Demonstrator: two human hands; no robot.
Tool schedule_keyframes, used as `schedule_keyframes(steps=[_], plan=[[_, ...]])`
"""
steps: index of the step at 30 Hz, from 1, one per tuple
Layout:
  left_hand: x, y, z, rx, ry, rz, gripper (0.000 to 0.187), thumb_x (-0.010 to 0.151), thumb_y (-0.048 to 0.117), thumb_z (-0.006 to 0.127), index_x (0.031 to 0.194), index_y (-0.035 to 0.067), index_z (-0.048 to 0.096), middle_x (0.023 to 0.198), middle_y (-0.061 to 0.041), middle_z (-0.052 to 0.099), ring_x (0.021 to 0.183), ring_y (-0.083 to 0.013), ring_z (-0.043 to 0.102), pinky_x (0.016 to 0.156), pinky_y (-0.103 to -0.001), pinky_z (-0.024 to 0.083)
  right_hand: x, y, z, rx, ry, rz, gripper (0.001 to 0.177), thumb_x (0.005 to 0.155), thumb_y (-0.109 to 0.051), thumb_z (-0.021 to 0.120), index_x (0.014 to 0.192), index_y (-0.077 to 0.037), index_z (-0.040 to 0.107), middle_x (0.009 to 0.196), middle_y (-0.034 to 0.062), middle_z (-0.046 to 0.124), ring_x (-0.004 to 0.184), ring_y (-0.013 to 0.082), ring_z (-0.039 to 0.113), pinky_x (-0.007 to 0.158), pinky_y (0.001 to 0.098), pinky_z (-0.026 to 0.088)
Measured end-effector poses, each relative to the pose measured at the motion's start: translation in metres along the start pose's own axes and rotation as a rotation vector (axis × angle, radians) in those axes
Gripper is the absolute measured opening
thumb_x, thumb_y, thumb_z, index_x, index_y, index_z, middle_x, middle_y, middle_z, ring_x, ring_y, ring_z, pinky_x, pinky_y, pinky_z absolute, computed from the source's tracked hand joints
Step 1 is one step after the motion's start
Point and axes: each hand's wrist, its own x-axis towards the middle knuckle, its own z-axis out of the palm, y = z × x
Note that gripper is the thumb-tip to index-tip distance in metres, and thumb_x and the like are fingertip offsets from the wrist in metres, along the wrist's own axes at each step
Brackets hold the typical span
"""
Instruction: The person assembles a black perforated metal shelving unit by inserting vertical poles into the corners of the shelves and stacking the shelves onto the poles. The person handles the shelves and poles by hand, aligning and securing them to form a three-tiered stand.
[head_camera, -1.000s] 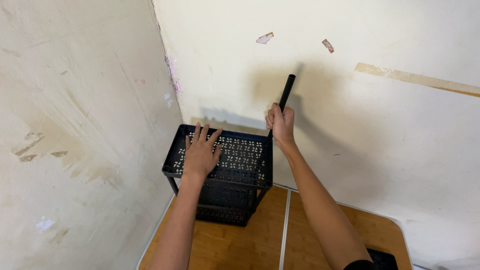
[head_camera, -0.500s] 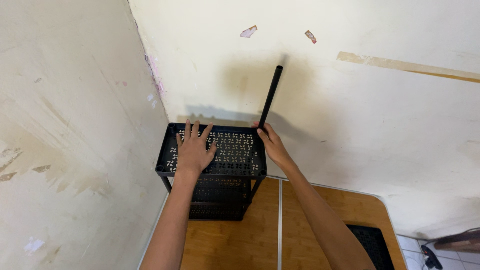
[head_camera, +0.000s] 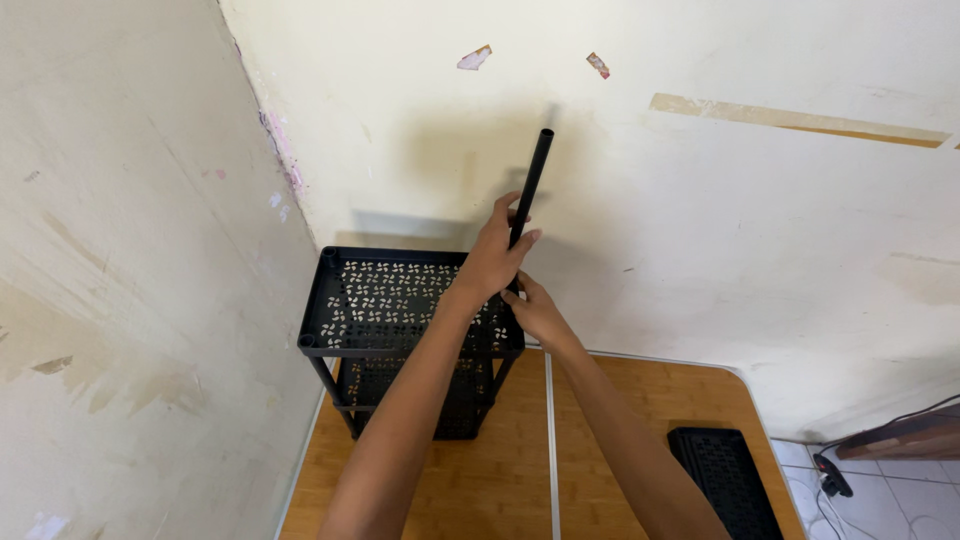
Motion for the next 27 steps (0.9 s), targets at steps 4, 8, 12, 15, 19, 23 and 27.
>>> schedule_keyframes(steps=[4, 8, 12, 15, 19, 23, 27], plan=[[0.03, -0.002, 0.025, -0.173, 0.021, 0.017, 0.024, 0.105, 0.019, 0.055, 0.119, 0.0, 0.052, 0.089, -0.01, 0.063, 0.081, -0.0199, 0.06, 0.076, -0.036, 0.052, -0.001, 0.012, -0.016, -0.114, 0.112, -0.072, 0.043, 0.1, -0.013, 0.054, 0.141, 0.001, 0.057, 0.129, 0.0195, 0.07, 0.117, 0.0269, 0.067, 0.104, 0.0348, 0.047], [0.044, -0.001, 0.04, -0.115, -0.001, 0.044, 0.024, 0.106, 0.024, 0.053, 0.103, 0.001, 0.051, 0.081, -0.008, 0.061, 0.075, -0.0164, 0.059, 0.073, -0.035, 0.05, 0.007, 0.014, -0.049, -0.059, 0.059, -0.049, 0.041, 0.101, -0.016, 0.055, 0.138, 0.0, 0.061, 0.127, 0.0163, 0.071, 0.112, 0.0242, 0.068, 0.102, 0.0335, 0.049], [0.053, 0.006, 0.05, -0.053, -0.004, -0.098, 0.034, 0.105, 0.036, 0.052, 0.093, 0.004, 0.051, 0.07, -0.006, 0.054, 0.065, -0.0157, 0.051, 0.064, -0.035, 0.046, 0.008, 0.012, -0.072, -0.152, 0.032, -0.069, 0.04, 0.101, -0.017, 0.057, 0.138, 0.0, 0.061, 0.124, 0.0177, 0.073, 0.108, 0.0238, 0.071, 0.099, 0.0325, 0.051], [0.054, 0.006, 0.057, -0.144, 0.049, -0.173, 0.04, 0.103, 0.041, 0.057, 0.078, 0.01, 0.051, 0.062, 0.0, 0.046, 0.059, -0.0112, 0.043, 0.056, -0.032, 0.039, 0.005, 0.008, -0.07, -0.251, 0.047, -0.147, 0.039, 0.102, -0.018, 0.056, 0.137, -0.003, 0.061, 0.121, 0.0202, 0.074, 0.103, 0.0256, 0.073, 0.095, 0.0332, 0.053], [0.068, -0.01, 0.061, -0.256, 0.101, -0.256, 0.056, 0.101, 0.042, 0.061, 0.058, 0.014, 0.041, 0.052, 0.006, 0.038, 0.048, -0.0078, 0.033, 0.046, -0.03, 0.029, 0.0, 0.0, -0.066, -0.315, 0.05, -0.124, 0.038, 0.103, -0.02, 0.053, 0.139, -0.009, 0.062, 0.11, 0.023, 0.075, 0.094, 0.0293, 0.076, 0.092, 0.0355, 0.054], [0.075, -0.035, 0.042, -0.279, 0.111, -0.242, 0.058, 0.1, 0.037, 0.062, 0.052, 0.015, 0.039, 0.046, 0.005, 0.038, 0.042, -0.0079, 0.032, 0.043, -0.03, 0.027, 0.011, -0.013, -0.066, -0.391, -0.078, -0.276, 0.036, 0.102, -0.021, 0.057, 0.135, -0.009, 0.065, 0.11, 0.0195, 0.076, 0.092, 0.0292, 0.075, 0.089, 0.0372, 0.056], [0.059, -0.047, 0.004, -0.353, 0.15, -0.184, 0.056, 0.101, 0.034, 0.062, 0.053, 0.015, 0.04, 0.048, 0.005, 0.038, 0.044, -0.0075, 0.031, 0.043, -0.03, 0.026, 0.031, -0.035, -0.06, -0.442, -0.247, -0.316, 0.035, 0.098, -0.026, 0.061, 0.13, -0.013, 0.07, 0.11, 0.0143, 0.077, 0.089, 0.0269, 0.076, 0.087, 0.0365, 0.057]])
